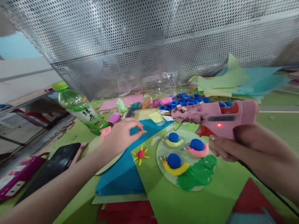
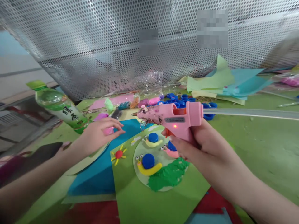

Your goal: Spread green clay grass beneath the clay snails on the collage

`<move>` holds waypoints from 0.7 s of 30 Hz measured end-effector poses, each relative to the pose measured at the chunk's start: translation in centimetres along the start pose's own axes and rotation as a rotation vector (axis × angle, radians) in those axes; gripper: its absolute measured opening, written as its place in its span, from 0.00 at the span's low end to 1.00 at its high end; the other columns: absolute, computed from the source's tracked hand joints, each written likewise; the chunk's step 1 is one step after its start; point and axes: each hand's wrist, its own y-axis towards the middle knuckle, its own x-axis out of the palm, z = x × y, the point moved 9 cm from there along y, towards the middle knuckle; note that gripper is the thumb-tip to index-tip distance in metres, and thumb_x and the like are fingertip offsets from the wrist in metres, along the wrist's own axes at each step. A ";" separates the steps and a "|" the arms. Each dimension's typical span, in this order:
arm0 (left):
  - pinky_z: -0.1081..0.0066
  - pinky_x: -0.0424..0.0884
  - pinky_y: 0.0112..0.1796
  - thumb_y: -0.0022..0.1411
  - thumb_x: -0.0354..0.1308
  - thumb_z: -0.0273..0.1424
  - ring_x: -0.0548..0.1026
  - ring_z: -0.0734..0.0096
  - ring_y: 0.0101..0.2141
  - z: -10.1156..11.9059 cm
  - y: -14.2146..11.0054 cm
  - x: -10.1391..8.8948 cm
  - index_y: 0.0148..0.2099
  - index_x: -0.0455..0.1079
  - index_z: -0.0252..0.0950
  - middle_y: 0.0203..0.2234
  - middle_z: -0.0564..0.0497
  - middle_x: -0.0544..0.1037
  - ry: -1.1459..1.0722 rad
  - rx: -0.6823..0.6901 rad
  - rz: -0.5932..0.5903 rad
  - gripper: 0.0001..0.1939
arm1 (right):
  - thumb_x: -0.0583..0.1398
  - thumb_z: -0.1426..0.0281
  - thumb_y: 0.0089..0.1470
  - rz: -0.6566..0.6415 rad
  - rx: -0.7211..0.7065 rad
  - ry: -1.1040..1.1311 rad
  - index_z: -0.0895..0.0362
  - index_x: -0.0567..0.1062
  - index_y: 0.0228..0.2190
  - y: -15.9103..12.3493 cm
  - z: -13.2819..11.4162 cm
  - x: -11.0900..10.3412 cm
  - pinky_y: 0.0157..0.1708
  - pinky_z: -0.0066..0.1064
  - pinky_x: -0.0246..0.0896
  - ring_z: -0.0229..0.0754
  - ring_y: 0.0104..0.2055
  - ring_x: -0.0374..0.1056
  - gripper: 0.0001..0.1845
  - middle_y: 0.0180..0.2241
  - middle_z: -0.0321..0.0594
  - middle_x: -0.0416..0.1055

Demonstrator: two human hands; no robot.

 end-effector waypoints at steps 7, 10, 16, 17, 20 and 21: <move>0.64 0.68 0.45 0.58 0.53 0.36 0.73 0.68 0.41 0.1 0.4 1.4 0.35 0.72 0.40 0.39 0.52 0.76 -0.041 0.003 -0.059 0.09 | 0.55 0.64 0.51 -0.048 0.020 0.125 0.49 0.68 0.36 0.4 0.5 0.2 0.09 0.29 0.48 0.37 0.14 0.52 0.09 0.14 0.30 0.57; 0.66 0.68 0.45 0.59 0.52 0.37 0.72 0.69 0.42 0.7 0.2 2.4 0.41 0.72 0.43 0.40 0.54 0.76 -0.054 0.046 -0.109 0.11 | 0.55 0.64 0.51 -0.070 0.018 0.159 0.50 0.67 0.38 0.4 0.5 0.3 0.10 0.30 0.49 0.38 0.14 0.52 0.10 0.14 0.29 0.55; 0.66 0.68 0.44 0.57 0.55 0.39 0.72 0.67 0.43 1.5 -0.3 4.1 0.53 0.65 0.46 0.36 0.57 0.78 -0.048 0.053 -0.190 0.20 | 0.55 0.65 0.50 -0.083 0.054 0.203 0.51 0.67 0.42 0.5 0.8 0.4 0.16 0.31 0.58 0.37 0.16 0.53 0.15 0.16 0.29 0.56; 0.65 0.67 0.44 0.57 0.56 0.39 0.71 0.66 0.44 1.5 -0.4 4.2 0.54 0.64 0.45 0.36 0.57 0.78 -0.047 0.047 -0.195 0.21 | 0.55 0.64 0.50 -0.080 0.063 0.203 0.51 0.68 0.41 0.5 0.9 0.4 0.16 0.30 0.58 0.37 0.16 0.53 0.15 0.16 0.29 0.56; 0.65 0.67 0.45 0.57 0.55 0.38 0.71 0.67 0.43 1.5 -0.4 4.2 0.54 0.64 0.44 0.35 0.56 0.78 -0.057 0.029 -0.208 0.21 | 0.56 0.63 0.50 -0.074 0.085 0.195 0.51 0.68 0.40 0.4 1.1 0.3 0.14 0.30 0.55 0.37 0.15 0.51 0.14 0.16 0.30 0.56; 0.65 0.67 0.46 0.57 0.55 0.37 0.71 0.67 0.42 1.5 -0.5 4.2 0.54 0.64 0.44 0.35 0.56 0.79 -0.064 0.021 -0.209 0.21 | 0.56 0.63 0.50 -0.075 0.089 0.193 0.51 0.68 0.40 0.4 1.1 0.3 0.14 0.30 0.56 0.37 0.16 0.52 0.14 0.17 0.30 0.56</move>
